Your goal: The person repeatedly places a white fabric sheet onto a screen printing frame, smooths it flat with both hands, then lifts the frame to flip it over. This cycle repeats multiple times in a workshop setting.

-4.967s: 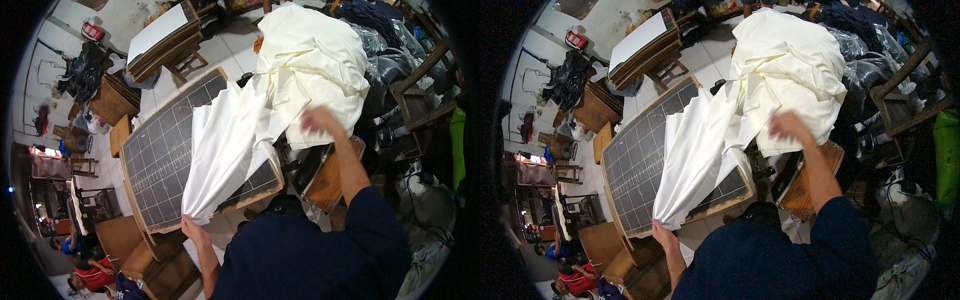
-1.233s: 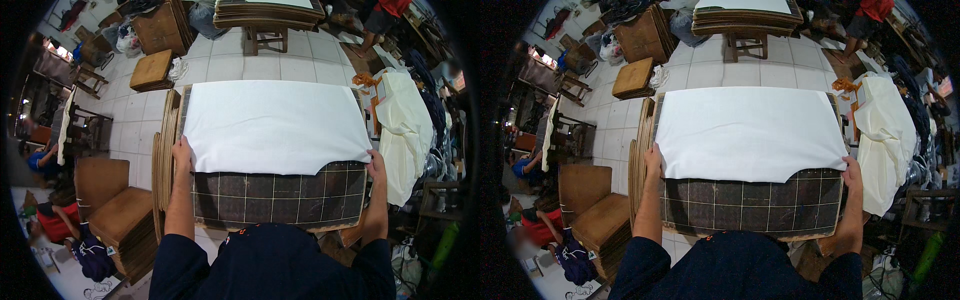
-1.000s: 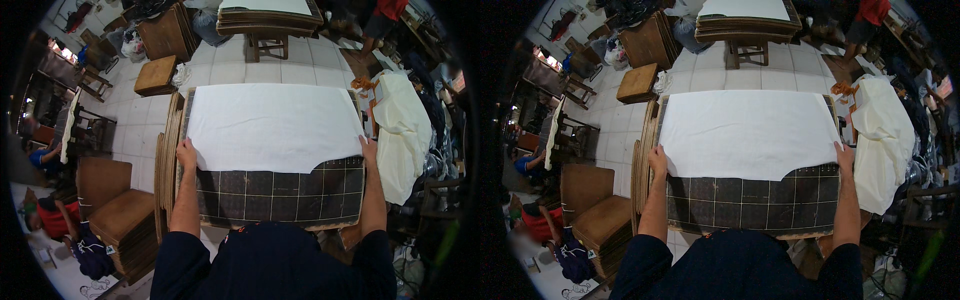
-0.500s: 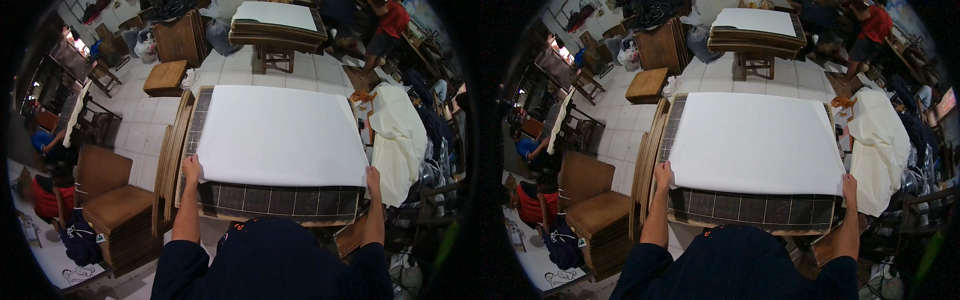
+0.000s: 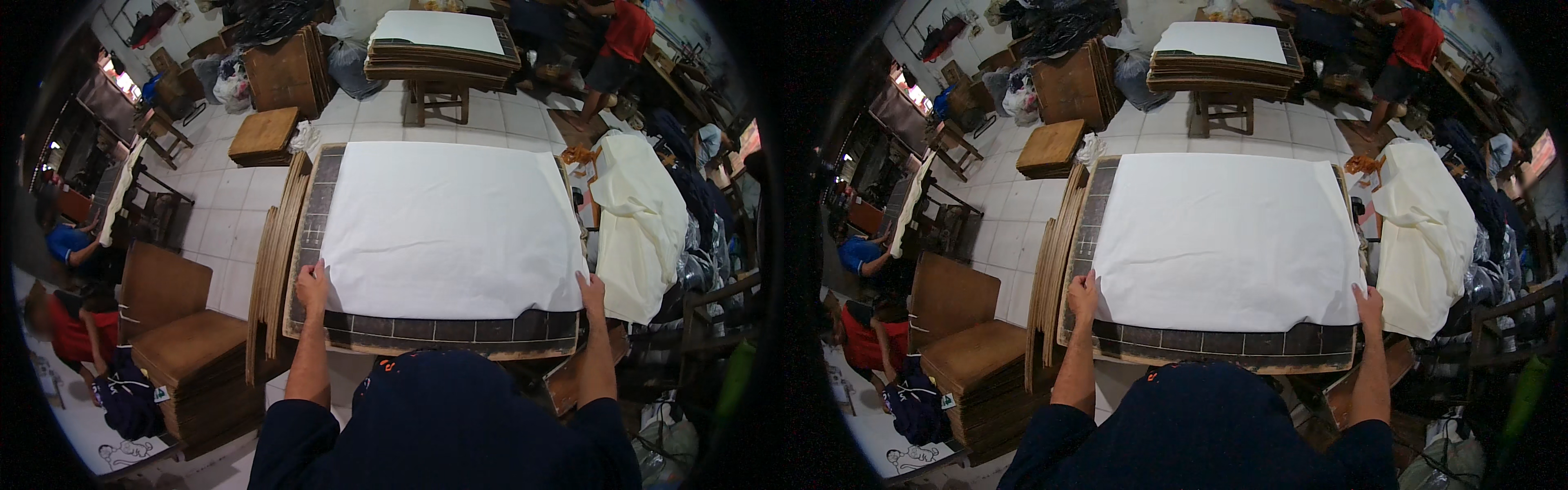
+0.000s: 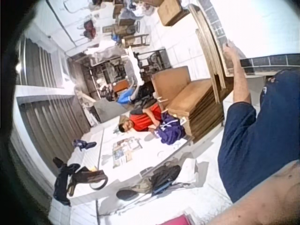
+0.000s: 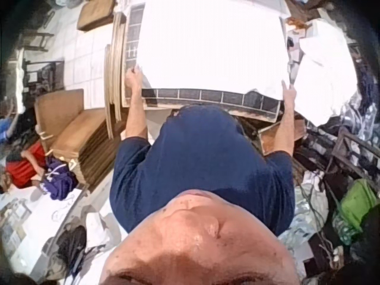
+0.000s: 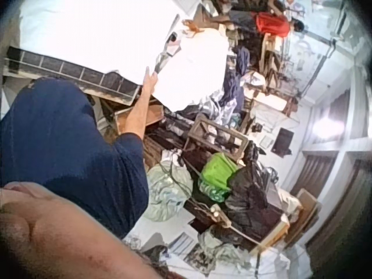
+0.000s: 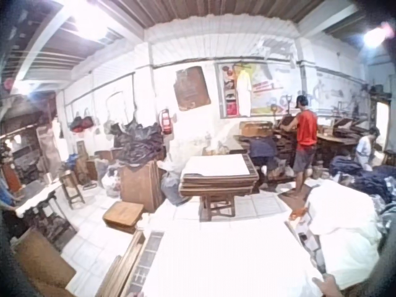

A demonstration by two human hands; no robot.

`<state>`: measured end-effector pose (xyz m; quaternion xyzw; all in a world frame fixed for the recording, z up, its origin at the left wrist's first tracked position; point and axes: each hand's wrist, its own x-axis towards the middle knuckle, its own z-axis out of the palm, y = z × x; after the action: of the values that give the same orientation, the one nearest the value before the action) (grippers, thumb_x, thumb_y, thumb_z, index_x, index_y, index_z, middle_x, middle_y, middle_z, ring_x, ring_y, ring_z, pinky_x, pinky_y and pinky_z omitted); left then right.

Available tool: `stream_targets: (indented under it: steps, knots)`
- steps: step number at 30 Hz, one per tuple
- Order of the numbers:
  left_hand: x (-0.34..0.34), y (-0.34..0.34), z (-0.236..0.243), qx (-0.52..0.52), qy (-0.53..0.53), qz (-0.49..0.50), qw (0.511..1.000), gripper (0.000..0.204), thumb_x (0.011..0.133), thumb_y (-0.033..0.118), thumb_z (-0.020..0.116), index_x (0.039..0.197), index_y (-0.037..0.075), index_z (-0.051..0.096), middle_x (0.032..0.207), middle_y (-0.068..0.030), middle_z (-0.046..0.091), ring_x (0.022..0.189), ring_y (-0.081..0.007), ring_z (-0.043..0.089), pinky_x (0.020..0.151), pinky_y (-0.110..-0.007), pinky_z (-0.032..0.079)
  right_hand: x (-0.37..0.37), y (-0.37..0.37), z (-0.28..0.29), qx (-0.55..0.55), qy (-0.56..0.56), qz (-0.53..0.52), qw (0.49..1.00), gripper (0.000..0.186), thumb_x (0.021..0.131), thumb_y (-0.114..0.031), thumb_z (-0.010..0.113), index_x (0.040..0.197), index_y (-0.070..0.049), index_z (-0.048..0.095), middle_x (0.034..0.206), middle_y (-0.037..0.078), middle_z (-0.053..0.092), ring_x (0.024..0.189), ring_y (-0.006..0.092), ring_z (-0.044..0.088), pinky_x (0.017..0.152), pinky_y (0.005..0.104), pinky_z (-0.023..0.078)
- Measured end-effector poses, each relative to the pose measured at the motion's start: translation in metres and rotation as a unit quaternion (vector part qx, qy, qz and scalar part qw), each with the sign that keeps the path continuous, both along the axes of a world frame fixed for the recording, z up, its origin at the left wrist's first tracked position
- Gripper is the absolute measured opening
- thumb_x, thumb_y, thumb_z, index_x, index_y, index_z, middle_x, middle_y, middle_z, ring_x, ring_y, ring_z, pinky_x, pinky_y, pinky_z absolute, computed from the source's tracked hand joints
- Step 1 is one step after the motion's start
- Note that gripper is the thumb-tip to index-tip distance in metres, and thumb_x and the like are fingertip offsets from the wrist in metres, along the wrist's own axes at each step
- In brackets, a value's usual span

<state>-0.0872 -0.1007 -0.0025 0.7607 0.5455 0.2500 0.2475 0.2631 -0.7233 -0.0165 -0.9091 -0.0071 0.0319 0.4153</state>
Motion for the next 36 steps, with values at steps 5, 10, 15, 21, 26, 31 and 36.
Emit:
stream_targets:
  steps: [5, 10, 15, 21, 26, 31, 36]
  knots:
    - [-0.018, 0.004, 0.002, -0.054, -0.067, -0.041, 0.995, 0.033, 0.092, 0.028, 0.063, 0.088, -0.004, 0.065, 0.082, -0.0225, 0.066, 0.074, -0.0382, 0.063, 0.069, -0.046, 0.047, -0.006, -0.005, 0.015, 0.022, 0.043, -0.019, 0.999, 0.035, 0.096, -0.029, 0.06, 0.094, 0.006, 0.063, 0.079, 0.008, 0.064, 0.073, 0.0144, 0.053, 0.07, 0.032, 0.045]
    - [-0.037, 0.001, -0.002, -0.077, -0.033, -0.054, 0.995, 0.034, 0.092, 0.027, 0.062, 0.087, -0.006, 0.064, 0.079, -0.0238, 0.065, 0.073, -0.0386, 0.062, 0.07, -0.046, 0.047, -0.016, -0.017, 0.035, 0.002, 0.07, -0.03, 0.997, 0.036, 0.099, -0.028, 0.055, 0.097, 0.006, 0.064, 0.079, 0.009, 0.064, 0.074, 0.0154, 0.055, 0.071, 0.0322, 0.046]
    - [-0.052, -0.008, -0.004, -0.114, -0.001, -0.053, 0.992, 0.032, 0.093, 0.025, 0.06, 0.089, -0.007, 0.065, 0.08, -0.0251, 0.065, 0.076, -0.0401, 0.063, 0.072, -0.046, 0.047, -0.023, -0.025, 0.038, -0.002, 0.084, -0.013, 0.996, 0.034, 0.099, -0.027, 0.055, 0.094, 0.005, 0.063, 0.075, 0.006, 0.061, 0.069, 0.0131, 0.052, 0.065, 0.0318, 0.044]
    - [-0.074, -0.02, 0.001, -0.118, 0.016, -0.061, 0.991, 0.032, 0.093, 0.023, 0.058, 0.084, -0.007, 0.062, 0.08, -0.0276, 0.064, 0.077, -0.0456, 0.06, 0.072, -0.048, 0.046, -0.036, -0.041, 0.034, 0.015, 0.113, -0.025, 0.993, 0.033, 0.099, -0.026, 0.054, 0.091, 0.004, 0.063, 0.072, 0.005, 0.06, 0.065, 0.0111, 0.049, 0.061, 0.0313, 0.043]
    - [-0.086, -0.033, 0.007, -0.093, 0.021, -0.069, 0.993, 0.032, 0.094, 0.024, 0.057, 0.086, -0.007, 0.061, 0.08, -0.0293, 0.062, 0.078, -0.047, 0.06, 0.071, -0.05, 0.045, -0.048, -0.049, 0.037, -0.016, 0.101, 0.005, 0.995, 0.034, 0.099, -0.028, 0.054, 0.089, 0.004, 0.064, 0.073, 0.002, 0.06, 0.068, 0.0099, 0.051, 0.063, 0.0292, 0.043]
    - [-0.097, -0.047, 0.016, -0.076, 0.041, -0.072, 0.994, 0.031, 0.095, 0.025, 0.055, 0.087, -0.005, 0.059, 0.08, -0.0291, 0.062, 0.079, -0.0485, 0.06, 0.07, -0.052, 0.045, -0.059, -0.051, 0.04, -0.022, 0.115, -0.004, 0.993, 0.033, 0.099, -0.026, 0.053, 0.09, 0.005, 0.063, 0.074, 0.006, 0.062, 0.067, 0.0115, 0.051, 0.064, 0.0306, 0.044]
    - [-0.108, -0.061, 0.017, -0.033, 0.091, -0.077, 0.992, 0.03, 0.096, 0.025, 0.054, 0.085, -0.003, 0.056, 0.08, -0.0286, 0.063, 0.078, -0.0499, 0.06, 0.068, -0.054, 0.045, -0.068, -0.056, 0.037, -0.001, 0.131, -0.02, 0.991, 0.032, 0.099, -0.025, 0.055, 0.09, 0.005, 0.063, 0.074, 0.006, 0.061, 0.068, 0.0124, 0.051, 0.064, 0.0314, 0.044]
